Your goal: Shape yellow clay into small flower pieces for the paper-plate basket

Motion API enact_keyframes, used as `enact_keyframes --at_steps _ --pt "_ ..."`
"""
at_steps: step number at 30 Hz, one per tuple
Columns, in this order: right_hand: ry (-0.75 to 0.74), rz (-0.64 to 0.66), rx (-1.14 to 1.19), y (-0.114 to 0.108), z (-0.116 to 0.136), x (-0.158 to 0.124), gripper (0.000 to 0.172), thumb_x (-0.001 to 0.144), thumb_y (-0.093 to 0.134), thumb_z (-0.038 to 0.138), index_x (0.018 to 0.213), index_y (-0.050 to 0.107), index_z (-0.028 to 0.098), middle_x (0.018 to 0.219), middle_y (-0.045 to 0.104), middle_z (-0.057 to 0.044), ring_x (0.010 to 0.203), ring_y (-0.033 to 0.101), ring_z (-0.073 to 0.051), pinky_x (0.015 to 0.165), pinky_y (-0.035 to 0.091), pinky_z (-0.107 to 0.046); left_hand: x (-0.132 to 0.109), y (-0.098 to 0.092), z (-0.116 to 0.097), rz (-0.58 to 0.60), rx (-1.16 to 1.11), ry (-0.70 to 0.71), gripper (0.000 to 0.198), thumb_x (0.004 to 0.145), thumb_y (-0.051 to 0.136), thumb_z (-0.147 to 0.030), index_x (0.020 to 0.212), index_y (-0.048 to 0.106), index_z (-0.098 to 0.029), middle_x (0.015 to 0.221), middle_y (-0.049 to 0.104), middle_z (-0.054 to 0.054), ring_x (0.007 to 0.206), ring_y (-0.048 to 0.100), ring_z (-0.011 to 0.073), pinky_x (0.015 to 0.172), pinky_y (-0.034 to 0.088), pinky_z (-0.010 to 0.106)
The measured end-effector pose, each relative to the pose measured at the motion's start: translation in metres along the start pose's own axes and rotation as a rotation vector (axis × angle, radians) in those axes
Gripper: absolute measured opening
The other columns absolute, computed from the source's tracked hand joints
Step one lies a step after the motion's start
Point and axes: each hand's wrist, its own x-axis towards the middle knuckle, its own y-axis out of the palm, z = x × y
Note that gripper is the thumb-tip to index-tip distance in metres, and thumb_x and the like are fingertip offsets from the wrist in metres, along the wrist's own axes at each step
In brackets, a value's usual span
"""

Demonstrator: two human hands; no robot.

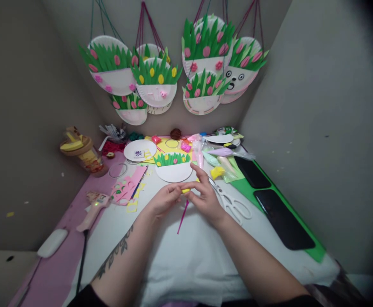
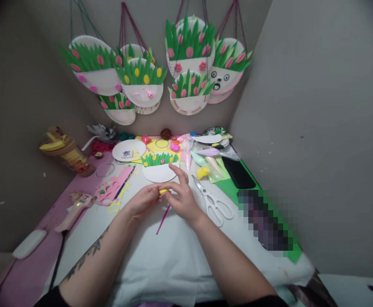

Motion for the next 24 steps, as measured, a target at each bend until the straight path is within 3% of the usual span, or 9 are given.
enact_keyframes --at_steps 5,9,14,24 --pt "-0.004 0.013 -0.011 0.0001 0.0017 0.0005 0.015 0.081 0.061 0.026 0.094 0.07 0.025 0.149 0.03 -0.005 0.137 0.028 -0.028 0.11 0.027 -0.049 -0.0003 -0.0003 0.0017 -0.017 -0.009 0.022 0.051 0.067 0.069 -0.055 0.096 0.069 -0.013 0.071 0.055 0.002 0.066 0.045 0.0121 0.066 0.033 0.025" --pt "0.013 0.006 -0.014 0.0001 0.0 0.0 0.012 0.083 0.059 0.024 0.088 0.069 0.024 0.148 0.033 -0.005 0.136 0.03 -0.027 0.109 0.027 -0.049 -0.0001 0.0015 -0.0002 -0.006 0.007 0.024 0.054 0.066 0.067 -0.06 0.091 0.069 -0.012 0.075 0.056 0.005 0.069 0.045 0.0129 0.065 0.032 0.025" --pt "0.002 0.025 -0.009 -0.0005 0.0011 0.0007 0.013 0.08 0.062 0.022 0.09 0.069 0.024 0.149 0.029 -0.006 0.138 0.027 -0.026 0.111 0.025 -0.048 -0.0015 0.0058 -0.0053 0.024 -0.004 0.014 0.048 0.066 0.071 -0.054 0.089 0.07 -0.013 0.072 0.055 0.003 0.069 0.045 0.0127 0.067 0.032 0.025" --pt "0.009 0.024 -0.003 -0.0006 0.0012 0.0012 0.015 0.079 0.061 0.023 0.091 0.071 0.026 0.149 0.03 -0.004 0.138 0.027 -0.026 0.111 0.025 -0.048 -0.0008 0.0002 -0.0005 0.013 0.0 0.013 0.045 0.067 0.069 -0.055 0.084 0.069 -0.013 0.067 0.051 0.0 0.066 0.042 0.0113 0.067 0.03 0.025"
